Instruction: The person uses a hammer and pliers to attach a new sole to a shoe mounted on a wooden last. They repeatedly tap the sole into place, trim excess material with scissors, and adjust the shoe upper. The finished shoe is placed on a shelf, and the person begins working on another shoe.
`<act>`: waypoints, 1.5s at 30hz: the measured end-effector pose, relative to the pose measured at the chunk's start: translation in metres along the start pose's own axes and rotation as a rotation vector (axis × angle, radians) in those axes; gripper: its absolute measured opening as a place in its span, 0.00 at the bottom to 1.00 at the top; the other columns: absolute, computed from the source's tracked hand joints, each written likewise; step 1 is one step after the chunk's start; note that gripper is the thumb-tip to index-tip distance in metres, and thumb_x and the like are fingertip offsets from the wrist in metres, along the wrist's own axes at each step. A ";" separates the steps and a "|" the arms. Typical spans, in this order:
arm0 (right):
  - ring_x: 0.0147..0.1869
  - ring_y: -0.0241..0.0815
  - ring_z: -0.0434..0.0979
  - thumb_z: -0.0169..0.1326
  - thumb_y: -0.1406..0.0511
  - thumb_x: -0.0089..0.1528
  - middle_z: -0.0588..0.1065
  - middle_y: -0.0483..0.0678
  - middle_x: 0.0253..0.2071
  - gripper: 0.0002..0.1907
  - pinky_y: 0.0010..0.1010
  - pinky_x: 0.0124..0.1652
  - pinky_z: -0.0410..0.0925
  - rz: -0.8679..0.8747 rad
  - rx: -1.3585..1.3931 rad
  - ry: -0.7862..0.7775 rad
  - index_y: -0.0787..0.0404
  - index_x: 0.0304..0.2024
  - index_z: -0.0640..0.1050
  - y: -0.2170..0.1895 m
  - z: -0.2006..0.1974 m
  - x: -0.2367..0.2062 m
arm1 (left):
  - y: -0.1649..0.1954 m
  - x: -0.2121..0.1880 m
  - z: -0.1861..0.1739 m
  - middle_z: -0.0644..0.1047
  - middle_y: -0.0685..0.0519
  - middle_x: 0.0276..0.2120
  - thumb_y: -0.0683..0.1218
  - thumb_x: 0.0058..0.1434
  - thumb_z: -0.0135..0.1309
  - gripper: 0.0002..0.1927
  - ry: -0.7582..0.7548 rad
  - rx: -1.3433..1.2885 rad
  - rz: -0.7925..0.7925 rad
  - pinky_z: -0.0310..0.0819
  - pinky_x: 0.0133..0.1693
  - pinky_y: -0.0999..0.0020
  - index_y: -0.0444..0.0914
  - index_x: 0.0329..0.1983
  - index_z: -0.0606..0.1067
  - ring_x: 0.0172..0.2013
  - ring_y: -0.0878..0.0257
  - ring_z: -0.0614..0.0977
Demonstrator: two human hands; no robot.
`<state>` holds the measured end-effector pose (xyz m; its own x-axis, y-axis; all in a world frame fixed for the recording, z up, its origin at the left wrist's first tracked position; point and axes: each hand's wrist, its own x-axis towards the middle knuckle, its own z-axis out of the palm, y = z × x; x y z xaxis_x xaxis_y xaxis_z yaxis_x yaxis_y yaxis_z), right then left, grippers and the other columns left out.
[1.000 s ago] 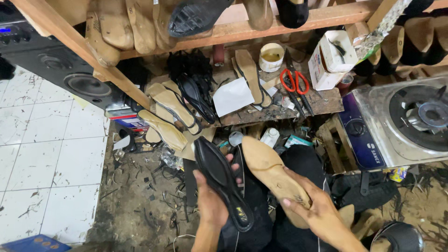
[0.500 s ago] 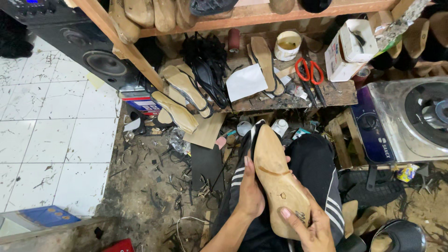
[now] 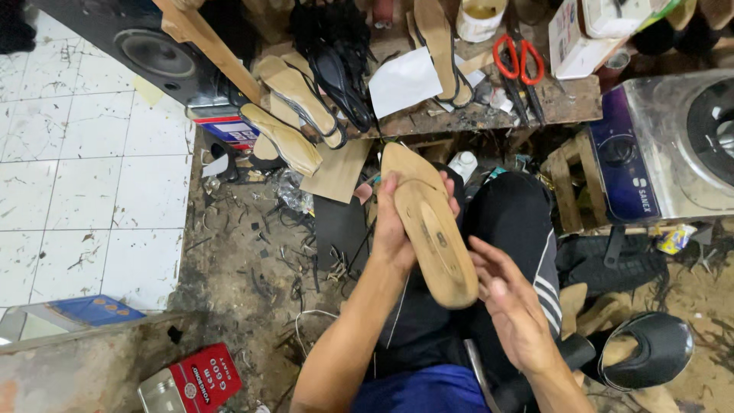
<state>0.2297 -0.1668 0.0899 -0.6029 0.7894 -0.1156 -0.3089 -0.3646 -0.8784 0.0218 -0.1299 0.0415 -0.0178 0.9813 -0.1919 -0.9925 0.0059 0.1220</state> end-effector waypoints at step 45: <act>0.49 0.54 0.85 0.55 0.80 0.60 0.80 0.64 0.48 0.29 0.40 0.49 0.78 -0.048 -0.102 0.138 0.73 0.64 0.67 0.047 -0.027 0.018 | 0.004 0.023 -0.002 0.76 0.39 0.49 0.67 0.67 0.51 0.40 0.035 -0.202 0.025 0.76 0.50 0.57 0.27 0.61 0.66 0.46 0.51 0.78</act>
<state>0.2240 -0.1569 0.0338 -0.4801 0.8677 -0.1286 -0.2548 -0.2783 -0.9261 0.0171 -0.1080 0.0358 -0.0438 0.9732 -0.2259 -0.9957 -0.0610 -0.0697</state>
